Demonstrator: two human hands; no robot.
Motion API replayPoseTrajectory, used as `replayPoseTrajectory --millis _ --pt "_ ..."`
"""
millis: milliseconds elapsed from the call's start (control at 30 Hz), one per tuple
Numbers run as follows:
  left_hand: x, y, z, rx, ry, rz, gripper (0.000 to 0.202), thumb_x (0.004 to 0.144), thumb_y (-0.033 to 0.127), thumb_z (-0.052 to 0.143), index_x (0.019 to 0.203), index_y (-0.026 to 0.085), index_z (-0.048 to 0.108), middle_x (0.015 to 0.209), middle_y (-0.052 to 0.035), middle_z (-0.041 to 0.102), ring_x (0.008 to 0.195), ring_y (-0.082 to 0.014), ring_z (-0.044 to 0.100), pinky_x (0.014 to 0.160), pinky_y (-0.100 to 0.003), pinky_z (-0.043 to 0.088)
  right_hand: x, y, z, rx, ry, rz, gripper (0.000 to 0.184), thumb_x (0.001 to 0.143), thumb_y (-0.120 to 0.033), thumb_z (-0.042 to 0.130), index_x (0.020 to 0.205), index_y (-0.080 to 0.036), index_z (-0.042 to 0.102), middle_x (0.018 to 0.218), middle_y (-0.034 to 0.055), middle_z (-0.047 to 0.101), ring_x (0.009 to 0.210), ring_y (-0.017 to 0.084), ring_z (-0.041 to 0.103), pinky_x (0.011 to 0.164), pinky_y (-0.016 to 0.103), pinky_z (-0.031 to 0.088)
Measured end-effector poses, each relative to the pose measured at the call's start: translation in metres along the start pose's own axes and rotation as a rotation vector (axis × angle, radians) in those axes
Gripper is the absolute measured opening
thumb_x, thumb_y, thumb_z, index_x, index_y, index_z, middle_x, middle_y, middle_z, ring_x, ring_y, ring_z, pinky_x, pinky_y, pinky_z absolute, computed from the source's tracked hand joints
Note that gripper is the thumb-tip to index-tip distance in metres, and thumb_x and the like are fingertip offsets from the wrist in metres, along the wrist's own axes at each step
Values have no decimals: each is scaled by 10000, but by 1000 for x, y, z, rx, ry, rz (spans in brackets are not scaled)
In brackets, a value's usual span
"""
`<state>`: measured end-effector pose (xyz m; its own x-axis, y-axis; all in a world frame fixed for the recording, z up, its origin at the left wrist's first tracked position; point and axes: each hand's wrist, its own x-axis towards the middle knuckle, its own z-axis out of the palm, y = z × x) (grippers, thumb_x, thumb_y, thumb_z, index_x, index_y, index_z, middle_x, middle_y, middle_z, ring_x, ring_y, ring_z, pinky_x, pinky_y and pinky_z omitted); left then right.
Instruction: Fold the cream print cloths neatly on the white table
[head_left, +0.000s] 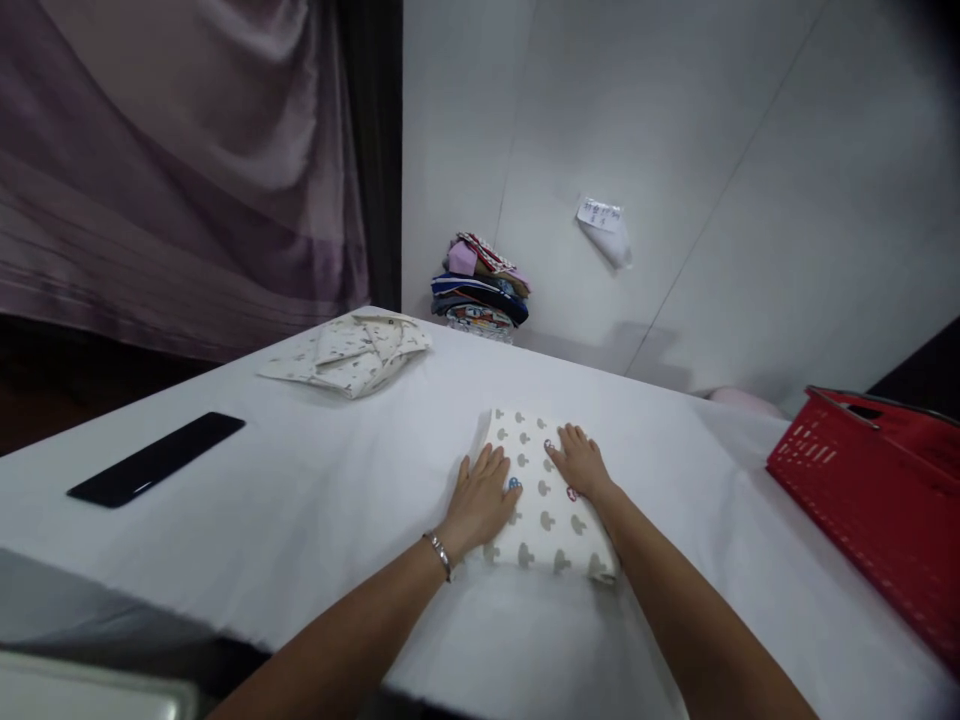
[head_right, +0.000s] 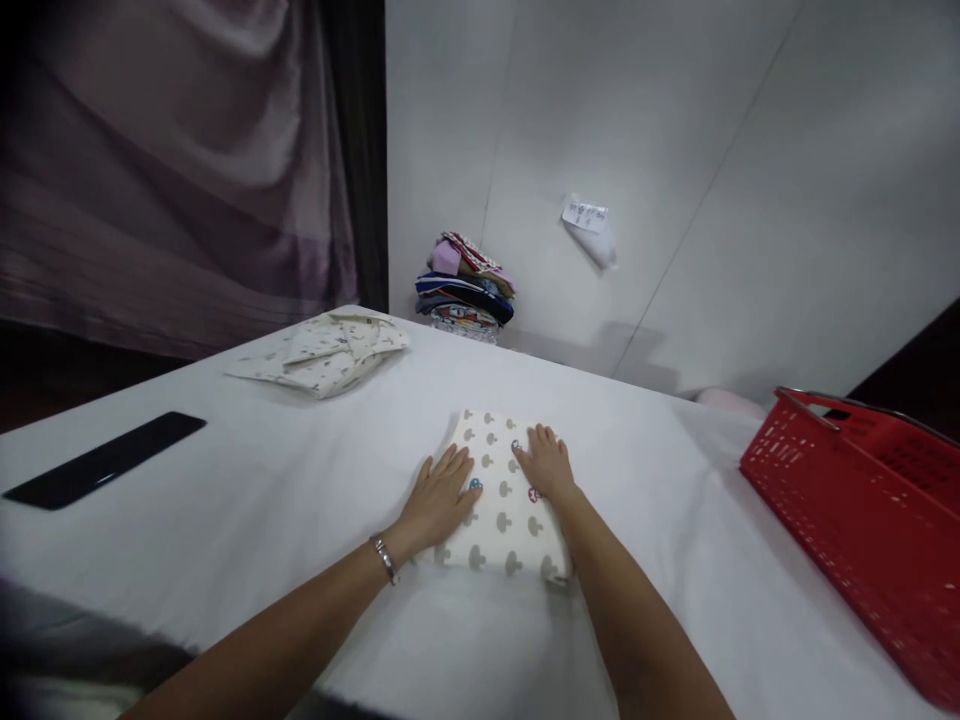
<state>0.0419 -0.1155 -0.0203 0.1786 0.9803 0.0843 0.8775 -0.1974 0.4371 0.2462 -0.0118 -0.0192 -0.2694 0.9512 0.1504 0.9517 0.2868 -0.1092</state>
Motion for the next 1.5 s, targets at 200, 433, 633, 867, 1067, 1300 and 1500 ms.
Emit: replayPoseTrajectory --millis 200,433,633,867,1067,1300,1500 --pt "23 14 -14 39 -56 -25 588 865 518 309 1337 181 404 1481 -94 251 1383 -273 116 1095 -545 59 -1 4 13 -31 -7 -21 575 931 -476 265 1372 -119 353 1457 142 284 1345 278 220 1048 477 202" --pt "91 13 -5 159 49 5 635 877 524 259 1367 132 357 1484 -100 242 1380 -262 125 1109 -495 63 -2 2 8 -37 -77 8 598 927 -495 244 1402 -138 303 1484 115 230 1366 243 156 1072 438 150" --pt "99 -9 16 189 70 -25 684 863 560 230 1399 141 305 1496 -81 214 1379 -261 119 1104 -496 68 0 2 4 6 -109 17 610 925 -508 216 1413 -147 278 1499 91 191 1378 228 100 1083 427 111" --pt "99 -7 15 191 65 -35 677 859 556 242 1399 152 303 1495 -82 218 1376 -259 127 1100 -496 79 -17 -10 -13 84 -152 41 657 907 -551 243 1427 -149 245 1497 121 181 1381 252 79 1080 456 68" --pt "98 -7 15 167 54 -32 682 858 553 243 1402 146 294 1498 -81 205 1376 -254 120 1097 -503 63 -60 -20 1 84 -126 -5 715 890 -585 234 1429 -117 247 1508 108 125 1385 247 59 1092 443 29" --pt "92 4 -10 67 -23 -73 649 851 537 301 1387 171 310 1510 -83 158 1390 -245 73 1096 -503 63 -63 -18 -12 192 -155 6 645 890 -539 322 1397 -141 321 1500 109 169 1381 243 101 1096 435 59" --pt "35 0 -14 8 -34 12 638 842 531 368 1383 196 320 1511 -73 149 1394 -247 48 1102 -491 53 -107 -1 -3 477 18 107 629 853 -484 437 1379 -146 362 1486 116 219 1380 241 118 1104 423 148"
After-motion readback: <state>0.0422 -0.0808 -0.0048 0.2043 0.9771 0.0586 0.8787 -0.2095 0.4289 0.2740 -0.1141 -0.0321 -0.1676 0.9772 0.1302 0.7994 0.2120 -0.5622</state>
